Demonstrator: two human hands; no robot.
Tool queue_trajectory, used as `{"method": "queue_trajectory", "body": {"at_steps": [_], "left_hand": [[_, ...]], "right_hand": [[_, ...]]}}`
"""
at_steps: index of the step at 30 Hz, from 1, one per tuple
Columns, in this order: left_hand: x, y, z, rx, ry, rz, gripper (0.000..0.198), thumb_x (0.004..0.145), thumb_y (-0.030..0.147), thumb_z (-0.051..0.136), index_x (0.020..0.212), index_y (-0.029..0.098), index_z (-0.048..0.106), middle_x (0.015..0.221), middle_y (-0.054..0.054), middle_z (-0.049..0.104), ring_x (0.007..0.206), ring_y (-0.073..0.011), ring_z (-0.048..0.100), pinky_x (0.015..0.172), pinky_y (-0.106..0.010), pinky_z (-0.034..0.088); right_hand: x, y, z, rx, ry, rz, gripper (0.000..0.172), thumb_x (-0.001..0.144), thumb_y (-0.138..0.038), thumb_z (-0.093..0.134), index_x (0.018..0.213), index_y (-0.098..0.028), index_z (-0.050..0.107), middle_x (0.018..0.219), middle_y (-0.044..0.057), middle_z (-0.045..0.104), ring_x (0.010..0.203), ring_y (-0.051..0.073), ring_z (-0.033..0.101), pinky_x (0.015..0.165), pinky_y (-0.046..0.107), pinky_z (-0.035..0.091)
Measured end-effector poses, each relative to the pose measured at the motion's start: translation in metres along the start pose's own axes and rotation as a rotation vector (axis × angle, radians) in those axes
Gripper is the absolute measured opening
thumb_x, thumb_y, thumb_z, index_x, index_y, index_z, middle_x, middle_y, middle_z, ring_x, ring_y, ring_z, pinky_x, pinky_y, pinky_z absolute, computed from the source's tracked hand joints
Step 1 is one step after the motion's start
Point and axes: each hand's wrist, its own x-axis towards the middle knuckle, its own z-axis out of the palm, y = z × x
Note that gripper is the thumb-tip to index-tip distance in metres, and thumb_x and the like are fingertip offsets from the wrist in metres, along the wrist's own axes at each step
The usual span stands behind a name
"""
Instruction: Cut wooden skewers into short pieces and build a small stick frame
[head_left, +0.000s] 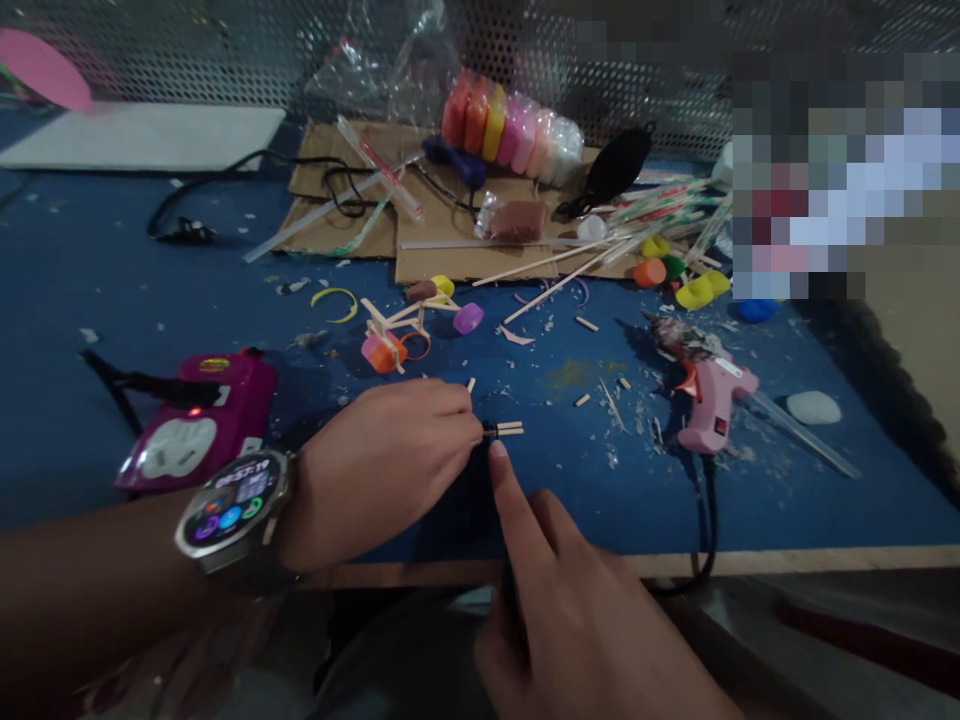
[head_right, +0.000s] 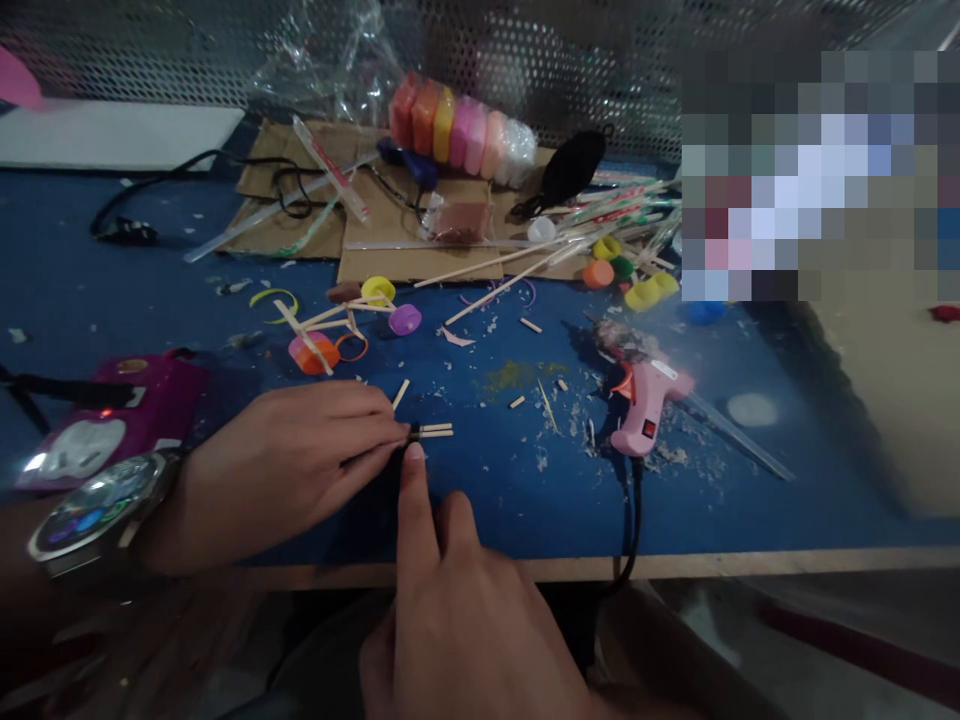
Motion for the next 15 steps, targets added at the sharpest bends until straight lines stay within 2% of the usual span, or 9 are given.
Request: {"method": "queue_trajectory", "body": {"at_steps": [9,12,15], "left_hand": [[0.0019,0.0013,-0.0045,-0.068,-0.065,-0.055,0.03,0.103,0.003,0.051,0.091,0.017,0.075,0.094,-0.005,0.077,0.086,-0.0214,0.07,0.079,-0.035,0.056],[0.0029,0.0009,-0.0051,-0.064,-0.083,-0.058,0.029,0.1,0.002,0.052,0.093,0.016,0.075,0.095,-0.005,0.076,0.087,-0.0228,0.071,0.079,-0.037,0.056],[0.0024,-0.0001,-0.0047,-0.064,-0.103,-0.061,0.03,0.099,0.001,0.051,0.096,0.017,0.076,0.098,-0.006,0.077,0.09,-0.023,0.072,0.081,-0.037,0.057]], "right_hand": [[0.0079,0.0036,-0.0044,0.004,0.002,-0.034,0.102,0.084,-0.023,0.054,0.177,-0.007,0.017,0.118,0.022,0.074,0.07,0.026,0.073,0.06,0.039,0.064],[0.0065,0.0067,-0.0031,-0.011,0.003,-0.069,0.101,0.084,-0.02,0.051,0.178,-0.006,0.015,0.118,0.022,0.075,0.068,0.025,0.073,0.056,0.037,0.063],[0.0031,0.0041,-0.005,-0.062,0.014,-0.04,0.101,0.083,-0.02,0.053,0.177,-0.006,0.02,0.119,0.022,0.075,0.066,0.025,0.072,0.057,0.038,0.063]]}}
